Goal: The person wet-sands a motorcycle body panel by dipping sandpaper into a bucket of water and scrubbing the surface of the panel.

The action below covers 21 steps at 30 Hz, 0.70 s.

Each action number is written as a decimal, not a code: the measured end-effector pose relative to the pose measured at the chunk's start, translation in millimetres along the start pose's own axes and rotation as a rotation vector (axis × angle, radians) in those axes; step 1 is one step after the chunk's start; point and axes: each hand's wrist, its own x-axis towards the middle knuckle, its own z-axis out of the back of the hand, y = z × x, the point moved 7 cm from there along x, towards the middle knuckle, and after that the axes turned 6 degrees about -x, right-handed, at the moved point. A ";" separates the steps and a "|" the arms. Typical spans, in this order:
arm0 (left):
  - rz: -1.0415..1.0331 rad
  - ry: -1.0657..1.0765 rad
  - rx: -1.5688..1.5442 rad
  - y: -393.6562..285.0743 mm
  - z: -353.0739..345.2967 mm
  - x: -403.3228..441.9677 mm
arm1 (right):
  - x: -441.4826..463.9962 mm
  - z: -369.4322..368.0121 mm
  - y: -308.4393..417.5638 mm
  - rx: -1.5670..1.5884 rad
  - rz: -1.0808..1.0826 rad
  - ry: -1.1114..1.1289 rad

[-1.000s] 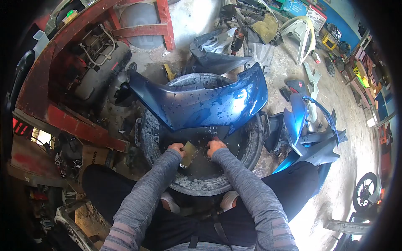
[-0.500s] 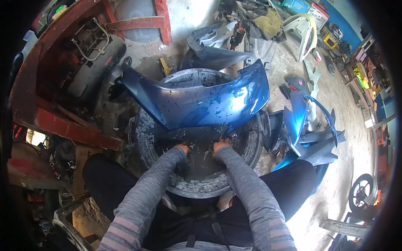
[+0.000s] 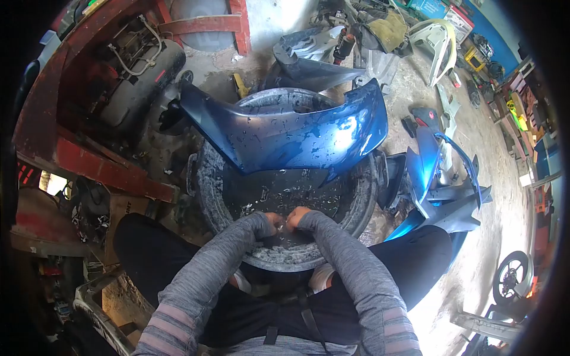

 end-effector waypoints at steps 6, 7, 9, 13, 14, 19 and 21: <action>-0.098 0.041 -0.230 10.9 2.6 14.1 | 36.0 6.9 -20.1 -0.041 0.210 0.046; -0.144 -0.055 -0.315 13.1 8.8 13.9 | 40.6 8.1 -20.5 -0.017 0.261 0.039; -0.190 -0.077 -0.347 17.3 14.4 17.4 | 43.1 9.3 -36.4 0.287 0.230 0.018; -0.118 -0.130 -0.571 20.0 32.4 4.6 | 6.0 13.6 -13.9 1.197 -0.007 0.265; -0.176 -0.178 -0.582 21.4 40.0 6.4 | -1.4 20.9 -11.5 1.237 -0.026 0.183; -0.314 -0.239 -0.895 15.3 58.8 -3.3 | -24.8 48.2 8.4 1.416 0.085 -0.009; -0.248 -0.280 -0.857 16.5 63.0 -5.9 | -32.0 50.1 17.2 1.474 0.118 -0.013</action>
